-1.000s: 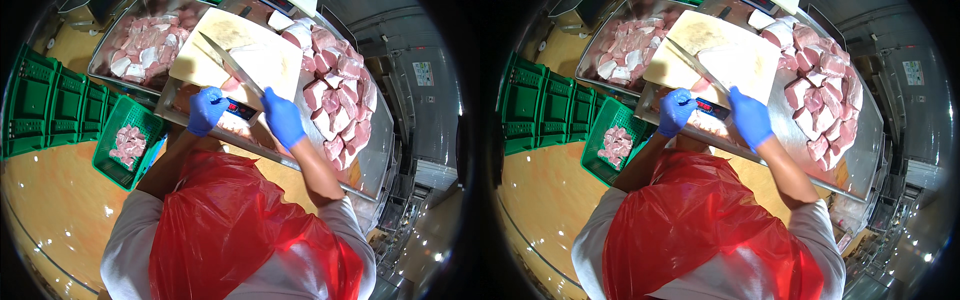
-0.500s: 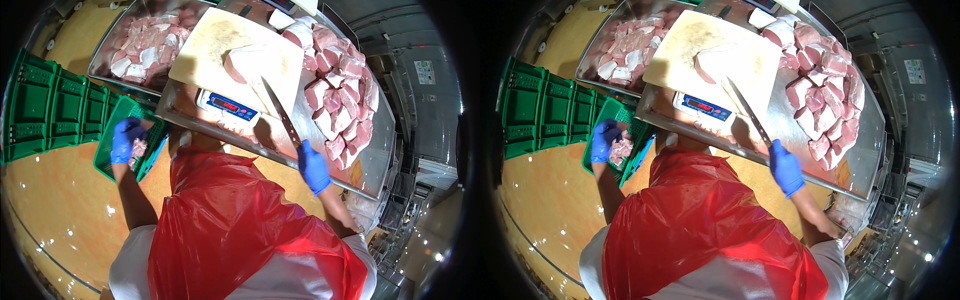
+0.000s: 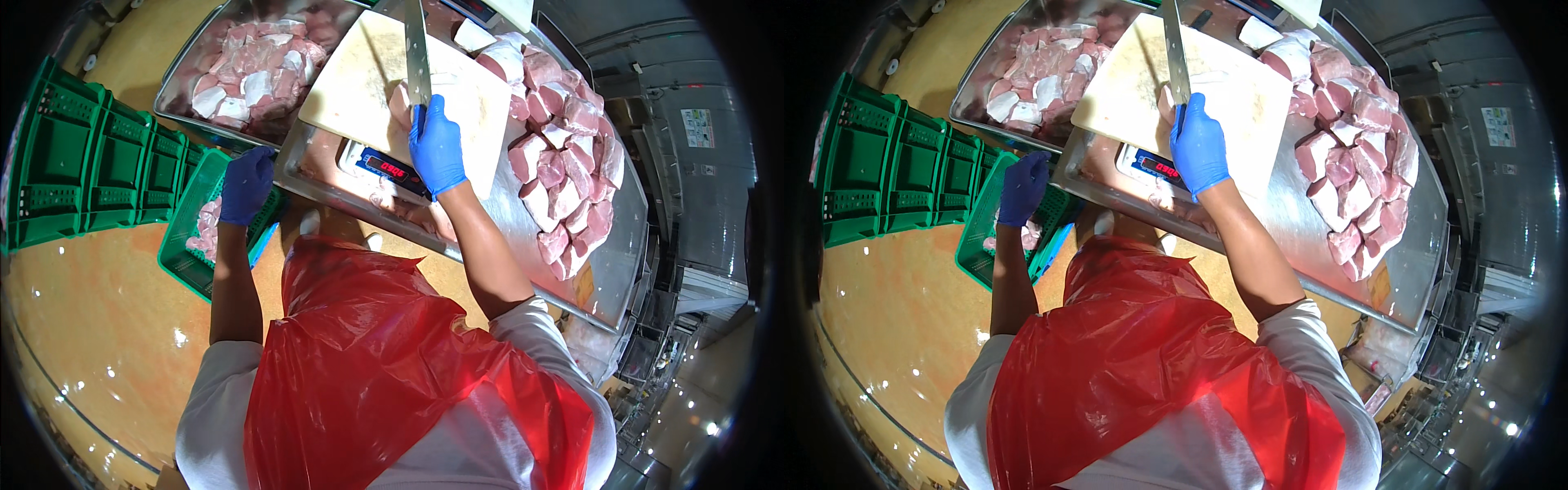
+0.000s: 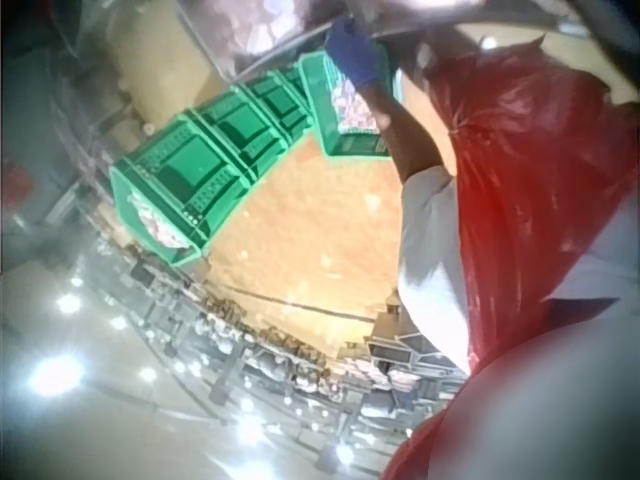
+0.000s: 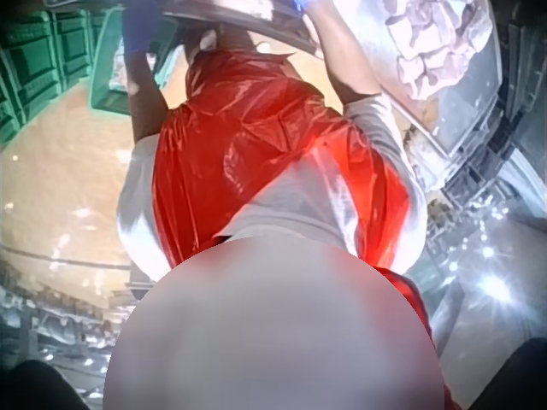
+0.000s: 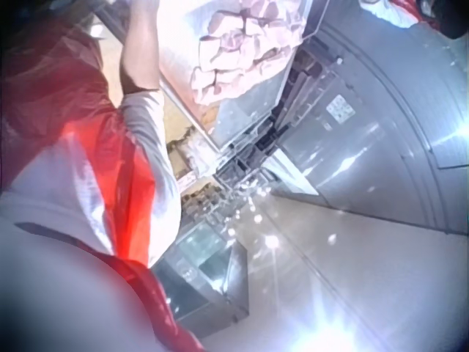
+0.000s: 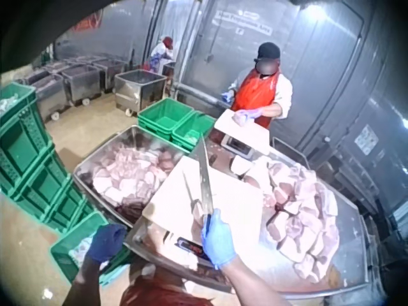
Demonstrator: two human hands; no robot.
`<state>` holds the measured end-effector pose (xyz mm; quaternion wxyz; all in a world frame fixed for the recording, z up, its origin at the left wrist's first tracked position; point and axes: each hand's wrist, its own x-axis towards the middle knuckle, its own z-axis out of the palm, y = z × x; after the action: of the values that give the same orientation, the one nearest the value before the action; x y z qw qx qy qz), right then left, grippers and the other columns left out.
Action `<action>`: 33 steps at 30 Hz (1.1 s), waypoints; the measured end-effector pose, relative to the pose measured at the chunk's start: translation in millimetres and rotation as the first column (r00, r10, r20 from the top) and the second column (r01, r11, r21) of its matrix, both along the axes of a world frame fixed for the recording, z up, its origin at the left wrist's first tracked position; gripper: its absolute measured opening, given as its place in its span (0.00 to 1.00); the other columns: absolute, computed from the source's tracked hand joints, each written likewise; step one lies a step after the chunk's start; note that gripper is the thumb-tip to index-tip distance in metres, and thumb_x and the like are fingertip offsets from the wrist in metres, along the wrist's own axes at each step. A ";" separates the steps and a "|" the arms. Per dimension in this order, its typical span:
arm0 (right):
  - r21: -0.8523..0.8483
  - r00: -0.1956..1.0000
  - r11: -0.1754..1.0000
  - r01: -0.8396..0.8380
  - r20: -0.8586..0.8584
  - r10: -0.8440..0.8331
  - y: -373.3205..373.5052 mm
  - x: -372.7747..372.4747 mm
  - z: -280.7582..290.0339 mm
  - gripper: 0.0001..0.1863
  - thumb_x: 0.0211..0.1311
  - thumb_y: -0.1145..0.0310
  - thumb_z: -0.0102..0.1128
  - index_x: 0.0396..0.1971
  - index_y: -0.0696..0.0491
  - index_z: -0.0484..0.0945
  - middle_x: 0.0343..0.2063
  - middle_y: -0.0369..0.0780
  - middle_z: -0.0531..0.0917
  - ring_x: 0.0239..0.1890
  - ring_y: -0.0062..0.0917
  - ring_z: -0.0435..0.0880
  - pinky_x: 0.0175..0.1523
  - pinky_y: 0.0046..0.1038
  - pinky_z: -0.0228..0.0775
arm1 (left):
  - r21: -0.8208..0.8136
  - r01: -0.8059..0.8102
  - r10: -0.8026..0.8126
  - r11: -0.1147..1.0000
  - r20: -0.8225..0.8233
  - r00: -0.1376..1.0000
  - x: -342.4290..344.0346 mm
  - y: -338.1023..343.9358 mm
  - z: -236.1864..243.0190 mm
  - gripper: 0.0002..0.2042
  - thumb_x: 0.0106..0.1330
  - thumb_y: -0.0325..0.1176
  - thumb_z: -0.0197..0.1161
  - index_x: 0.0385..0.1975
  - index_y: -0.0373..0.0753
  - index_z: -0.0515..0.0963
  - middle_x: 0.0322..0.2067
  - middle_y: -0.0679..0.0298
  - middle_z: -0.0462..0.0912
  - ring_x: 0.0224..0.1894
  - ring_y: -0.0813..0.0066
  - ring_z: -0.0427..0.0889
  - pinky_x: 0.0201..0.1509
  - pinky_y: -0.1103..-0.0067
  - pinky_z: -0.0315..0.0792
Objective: The person cuts raw meat into smaller pieces using a knife on a cutting board. They repeatedly pick up pieces, slice them, and place the cut portions into a green basket. The process continues with multiple pieces handled one at a time.
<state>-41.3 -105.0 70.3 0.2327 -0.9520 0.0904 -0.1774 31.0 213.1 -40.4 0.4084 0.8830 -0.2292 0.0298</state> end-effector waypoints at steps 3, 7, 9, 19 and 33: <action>-0.030 0.978 1.000 -0.008 -0.208 0.002 -8.2 -42.1 -20.7 0.12 0.68 0.70 0.55 0.42 0.60 0.64 0.22 0.59 0.79 0.27 0.59 0.81 0.30 0.53 0.72 | -0.092 -0.033 0.027 0.995 -0.059 0.998 -4.8 -10.6 10.3 0.10 0.67 0.28 0.60 0.43 0.33 0.82 0.35 0.48 0.86 0.37 0.54 0.87 0.40 0.68 0.78; -0.074 0.855 0.996 -0.040 -0.519 -0.004 -29.7 -163.6 -5.9 0.13 0.69 0.71 0.54 0.45 0.61 0.64 0.21 0.61 0.78 0.25 0.59 0.80 0.28 0.55 0.67 | -0.213 -0.089 0.080 0.973 -0.053 0.995 -2.8 -27.0 14.2 0.09 0.66 0.27 0.60 0.42 0.33 0.82 0.35 0.48 0.86 0.37 0.53 0.87 0.39 0.68 0.78; -0.114 0.755 0.993 -0.027 -0.653 -0.055 -33.6 -198.1 21.6 0.11 0.68 0.73 0.53 0.44 0.61 0.63 0.20 0.61 0.78 0.25 0.60 0.79 0.27 0.55 0.67 | -0.331 -0.062 0.068 0.942 0.007 0.998 -5.1 -49.6 29.2 0.08 0.65 0.27 0.62 0.41 0.33 0.81 0.33 0.50 0.86 0.35 0.55 0.87 0.38 0.68 0.78; -0.108 0.989 0.994 -0.011 -0.149 -0.006 -2.3 -90.8 29.0 0.09 0.69 0.75 0.53 0.42 0.61 0.64 0.19 0.59 0.77 0.24 0.59 0.79 0.25 0.51 0.67 | -0.409 -0.010 -0.061 0.912 -0.160 0.985 14.8 -213.4 47.9 0.12 0.63 0.34 0.68 0.26 0.30 0.81 0.18 0.57 0.78 0.22 0.76 0.75 0.30 0.76 0.72; -0.242 0.836 0.965 -0.104 -0.547 -0.048 -1.1 -67.3 24.7 0.10 0.66 0.74 0.49 0.44 0.62 0.66 0.26 0.59 0.82 0.31 0.55 0.84 0.37 0.50 0.76 | -0.427 -0.010 -0.103 0.904 -0.240 0.965 23.0 -202.7 39.2 0.11 0.64 0.31 0.66 0.23 0.29 0.81 0.14 0.62 0.75 0.18 0.80 0.73 0.24 0.76 0.69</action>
<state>-108.5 -106.1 94.9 0.0718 -0.9862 0.1148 0.0956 54.0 10.4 -1.3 0.6173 0.7637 -0.1835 -0.0454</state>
